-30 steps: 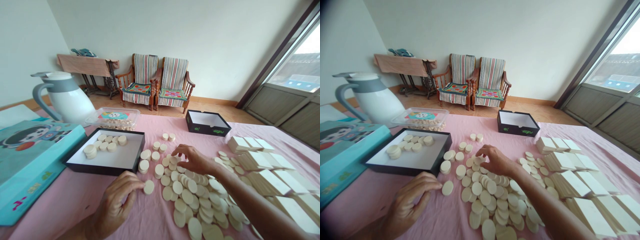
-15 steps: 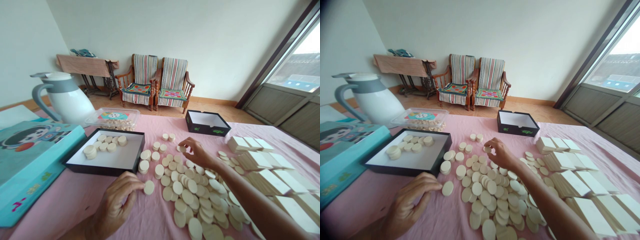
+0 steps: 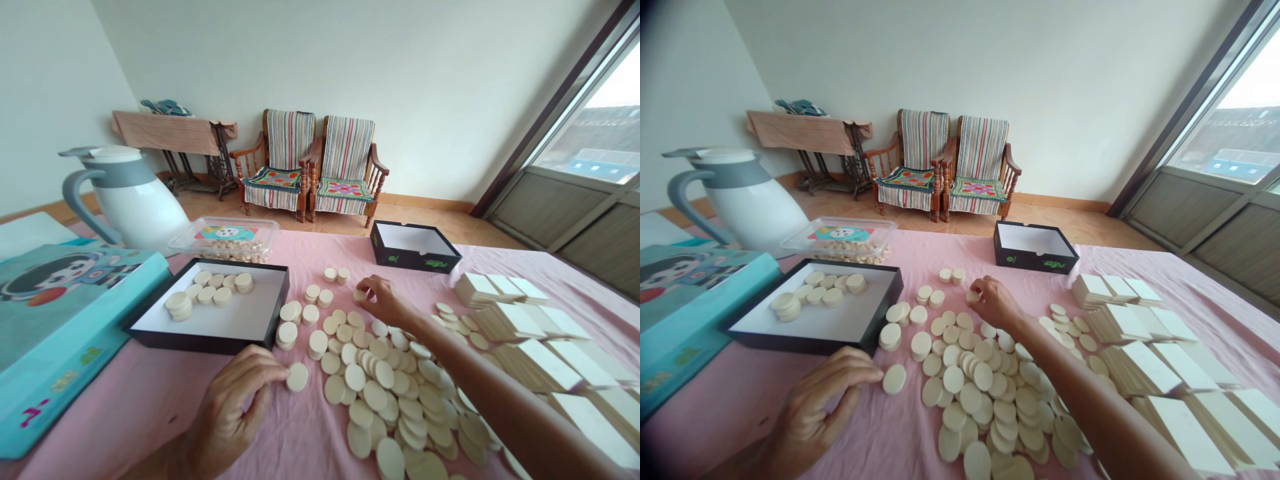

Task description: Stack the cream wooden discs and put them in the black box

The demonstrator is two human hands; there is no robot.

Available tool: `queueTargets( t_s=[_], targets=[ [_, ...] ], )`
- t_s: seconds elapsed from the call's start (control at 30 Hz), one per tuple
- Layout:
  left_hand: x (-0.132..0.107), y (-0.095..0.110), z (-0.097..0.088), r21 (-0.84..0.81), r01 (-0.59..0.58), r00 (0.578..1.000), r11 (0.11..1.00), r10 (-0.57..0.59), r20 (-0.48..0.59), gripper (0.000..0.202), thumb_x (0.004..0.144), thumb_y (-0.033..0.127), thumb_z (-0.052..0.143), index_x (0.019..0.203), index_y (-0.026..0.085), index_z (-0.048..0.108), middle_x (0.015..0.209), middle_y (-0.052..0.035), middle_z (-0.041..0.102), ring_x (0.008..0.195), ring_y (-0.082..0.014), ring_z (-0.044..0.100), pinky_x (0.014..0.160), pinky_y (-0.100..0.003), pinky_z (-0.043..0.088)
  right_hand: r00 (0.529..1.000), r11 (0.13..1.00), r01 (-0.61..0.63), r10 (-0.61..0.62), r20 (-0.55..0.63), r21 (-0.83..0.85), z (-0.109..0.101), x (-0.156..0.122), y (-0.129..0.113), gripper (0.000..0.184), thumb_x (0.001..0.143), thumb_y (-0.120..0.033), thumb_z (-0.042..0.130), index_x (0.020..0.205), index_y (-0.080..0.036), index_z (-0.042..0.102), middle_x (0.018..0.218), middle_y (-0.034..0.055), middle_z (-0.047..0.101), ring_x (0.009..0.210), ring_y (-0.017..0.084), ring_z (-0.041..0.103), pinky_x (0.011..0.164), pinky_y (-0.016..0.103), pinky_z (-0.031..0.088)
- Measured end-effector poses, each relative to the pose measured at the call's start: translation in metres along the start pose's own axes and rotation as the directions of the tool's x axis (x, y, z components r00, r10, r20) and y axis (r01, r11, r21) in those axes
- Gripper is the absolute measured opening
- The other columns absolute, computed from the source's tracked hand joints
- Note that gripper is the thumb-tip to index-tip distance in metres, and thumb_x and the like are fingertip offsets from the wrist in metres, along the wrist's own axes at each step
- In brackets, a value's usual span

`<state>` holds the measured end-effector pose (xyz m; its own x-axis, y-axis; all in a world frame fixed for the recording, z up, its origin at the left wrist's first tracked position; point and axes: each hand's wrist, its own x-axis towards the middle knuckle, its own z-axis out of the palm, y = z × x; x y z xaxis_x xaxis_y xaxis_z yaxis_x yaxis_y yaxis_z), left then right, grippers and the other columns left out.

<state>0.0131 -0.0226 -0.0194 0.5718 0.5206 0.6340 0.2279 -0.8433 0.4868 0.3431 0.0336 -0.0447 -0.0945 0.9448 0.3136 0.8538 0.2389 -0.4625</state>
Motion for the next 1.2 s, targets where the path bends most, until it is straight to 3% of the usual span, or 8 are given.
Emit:
queueTargets(
  t_s=[0.3,0.4,0.57,0.8,0.97,1.07,1.13,1.2],
  targets=[
    [-0.001,-0.002,0.000,0.008,-0.001,1.000,1.000,0.001,0.002,0.024,0.080,-0.002,0.049,0.093,0.015,0.060,0.083,-0.0049,0.062,0.083,-0.0151,0.057,0.073,-0.027,0.049,0.999,0.999,-0.031,0.032,0.032,-0.036,0.002,-0.001,-0.004,0.023,0.069,-0.019,0.061,0.092,-0.015,0.059,0.085,0.0059,0.059,0.064,0.013,0.055,0.064,0.026,0.044],
    [0.000,-0.001,0.000,0.010,-0.003,1.000,1.000,0.003,0.007,0.024,0.081,-0.002,0.049,0.093,0.015,0.060,0.083,-0.0050,0.062,0.083,-0.0151,0.057,0.073,-0.026,0.049,1.000,1.000,0.026,-0.026,0.006,0.001,0.002,0.005,0.003,0.019,0.070,-0.016,0.057,0.089,-0.016,0.056,0.081,0.0044,0.058,0.062,0.012,0.054,0.062,0.026,0.043],
    [0.000,-0.001,0.000,0.019,-0.008,1.000,1.000,0.008,0.003,0.026,0.081,-0.003,0.048,0.094,0.015,0.060,0.083,-0.0055,0.063,0.083,-0.0152,0.058,0.073,-0.027,0.050,0.997,0.996,0.069,-0.068,-0.021,0.050,-0.003,0.026,0.022,0.031,0.068,-0.013,0.056,0.098,-0.018,0.051,0.084,0.0030,0.058,0.071,0.013,0.055,0.068,0.027,0.046],
    [0.003,0.002,-0.001,0.023,-0.018,1.000,1.000,0.018,-0.017,0.024,0.080,-0.002,0.048,0.092,0.015,0.060,0.081,-0.0053,0.063,0.081,-0.0149,0.059,0.072,-0.026,0.051,0.998,0.997,0.042,-0.045,0.045,0.063,-0.001,0.034,0.033,0.033,0.067,-0.015,0.059,0.099,-0.017,0.052,0.082,0.0038,0.060,0.068,0.013,0.055,0.064,0.027,0.046],
    [0.003,0.003,-0.002,0.023,-0.005,1.000,1.000,0.006,-0.012,0.023,0.081,0.000,0.046,0.092,0.015,0.061,0.081,-0.0056,0.064,0.080,-0.0155,0.060,0.071,-0.027,0.051,0.996,0.998,0.027,-0.032,0.079,0.060,-0.011,0.030,0.027,0.046,0.062,-0.011,0.062,0.106,-0.017,0.052,0.090,0.0056,0.062,0.074,0.014,0.057,0.066,0.027,0.046],
    [0.002,0.002,-0.002,0.017,0.009,1.000,1.000,-0.009,0.004,0.023,0.082,0.001,0.047,0.092,0.016,0.061,0.081,-0.0057,0.064,0.080,-0.0158,0.060,0.070,-0.027,0.051,0.996,0.999,0.011,-0.016,0.088,0.051,-0.028,0.019,0.015,0.032,0.066,-0.010,0.058,0.098,-0.016,0.058,0.087,0.0052,0.062,0.073,0.014,0.057,0.066,0.028,0.046],
    [0.001,0.001,-0.001,0.013,0.010,1.000,1.000,-0.010,0.005,0.023,0.081,0.001,0.048,0.092,0.016,0.061,0.081,-0.0052,0.064,0.080,-0.0155,0.060,0.070,-0.026,0.051,0.981,0.998,0.005,-0.018,0.191,0.067,-0.040,0.008,0.002,0.022,0.068,-0.010,0.057,0.089,-0.017,0.062,0.078,0.0031,0.062,0.069,0.014,0.057,0.065,0.027,0.047],
    [0.000,0.000,-0.001,0.013,0.006,1.000,1.000,-0.006,0.002,0.023,0.081,0.000,0.048,0.092,0.016,0.061,0.081,-0.0050,0.063,0.081,-0.0152,0.060,0.070,-0.026,0.051,0.947,0.994,0.028,-0.061,0.314,0.107,-0.049,-0.003,-0.013,0.026,0.069,-0.010,0.057,0.093,-0.018,0.064,0.084,0.0039,0.064,0.074,0.015,0.060,0.067,0.027,0.048]
  ],
)
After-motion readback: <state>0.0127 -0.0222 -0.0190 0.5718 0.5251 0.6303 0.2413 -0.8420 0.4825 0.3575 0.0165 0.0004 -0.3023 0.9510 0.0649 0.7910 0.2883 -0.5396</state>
